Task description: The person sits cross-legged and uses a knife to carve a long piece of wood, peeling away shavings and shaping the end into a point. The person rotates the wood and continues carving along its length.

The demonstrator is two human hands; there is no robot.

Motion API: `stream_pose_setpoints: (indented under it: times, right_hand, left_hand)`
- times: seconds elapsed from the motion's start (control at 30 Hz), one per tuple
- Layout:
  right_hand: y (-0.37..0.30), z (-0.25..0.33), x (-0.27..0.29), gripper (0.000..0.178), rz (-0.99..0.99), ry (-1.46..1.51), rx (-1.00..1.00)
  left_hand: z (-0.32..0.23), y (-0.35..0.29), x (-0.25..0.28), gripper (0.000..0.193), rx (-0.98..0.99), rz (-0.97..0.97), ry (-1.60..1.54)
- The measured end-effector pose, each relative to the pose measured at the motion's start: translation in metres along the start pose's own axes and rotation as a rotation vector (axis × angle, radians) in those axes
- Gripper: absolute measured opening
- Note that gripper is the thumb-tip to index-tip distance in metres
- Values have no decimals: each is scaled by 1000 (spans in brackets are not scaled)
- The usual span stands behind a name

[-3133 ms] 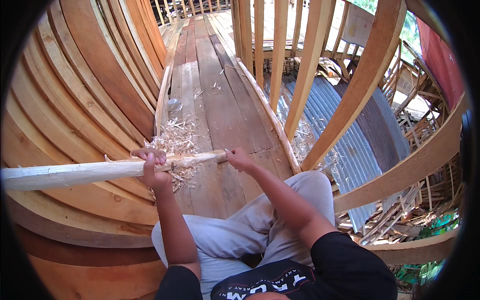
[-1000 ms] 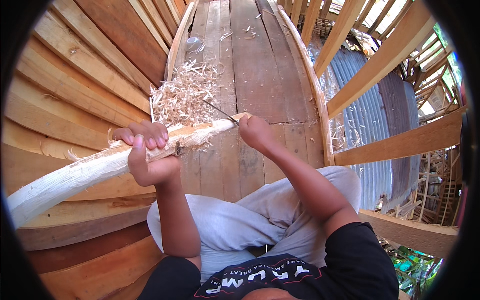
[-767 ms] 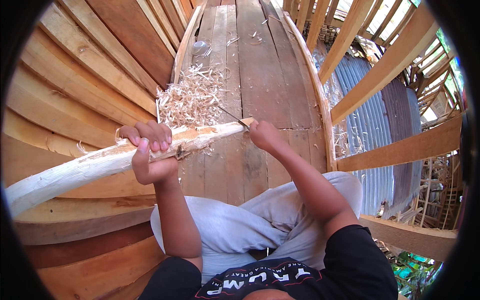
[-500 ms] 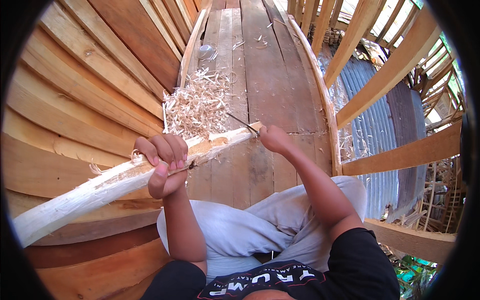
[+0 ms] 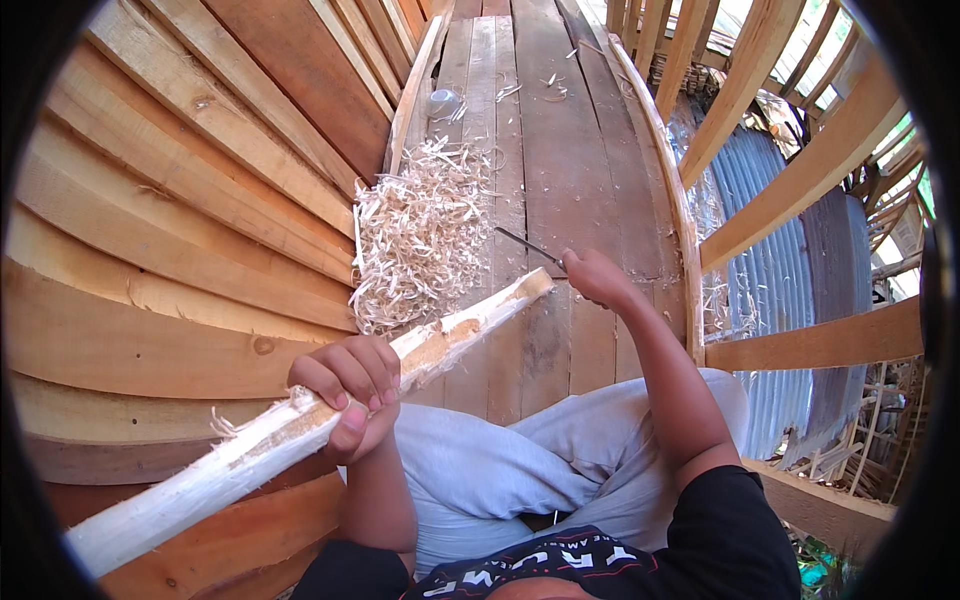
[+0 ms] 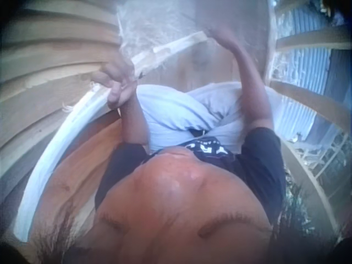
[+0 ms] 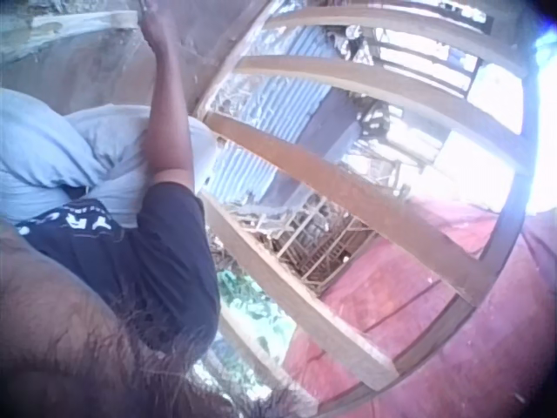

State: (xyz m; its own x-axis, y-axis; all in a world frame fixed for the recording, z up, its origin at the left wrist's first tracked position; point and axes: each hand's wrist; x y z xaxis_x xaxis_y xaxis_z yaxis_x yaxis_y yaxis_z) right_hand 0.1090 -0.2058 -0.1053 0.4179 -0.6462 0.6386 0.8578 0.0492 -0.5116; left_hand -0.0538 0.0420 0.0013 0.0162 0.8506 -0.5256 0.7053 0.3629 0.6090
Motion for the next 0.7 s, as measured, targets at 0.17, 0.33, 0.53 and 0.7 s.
stream_pose_setpoints:
  times: [0.17,0.33,0.53,0.7]
  right_hand:
    - [4,-4,-3,56,-65,-17,26]
    - [10,0,0,54,-99,-17,-80]
    - [24,1,-1,57,-130,23,-187]
    - [28,-1,-9,58,-137,17,-169]
  left_hand:
    - [-11,-19,14,24,-114,-24,-54]
    - [-27,-19,35,25,-85,122,-153]
    - [-26,8,44,20,16,359,-376]
    - [-17,15,54,22,-28,407,-428]
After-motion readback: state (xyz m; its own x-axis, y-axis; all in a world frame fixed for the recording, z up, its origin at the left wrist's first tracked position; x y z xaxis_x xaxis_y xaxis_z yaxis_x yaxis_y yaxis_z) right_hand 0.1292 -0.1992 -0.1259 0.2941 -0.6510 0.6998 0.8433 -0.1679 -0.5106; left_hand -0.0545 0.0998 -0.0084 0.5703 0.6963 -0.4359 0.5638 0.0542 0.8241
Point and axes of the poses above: each hand's wrist, its own y-axis towards the middle knuckle, its own x-axis out of the back of the hand, z = x × y, and after that the axes turned 7 degrees about -z, right-handed
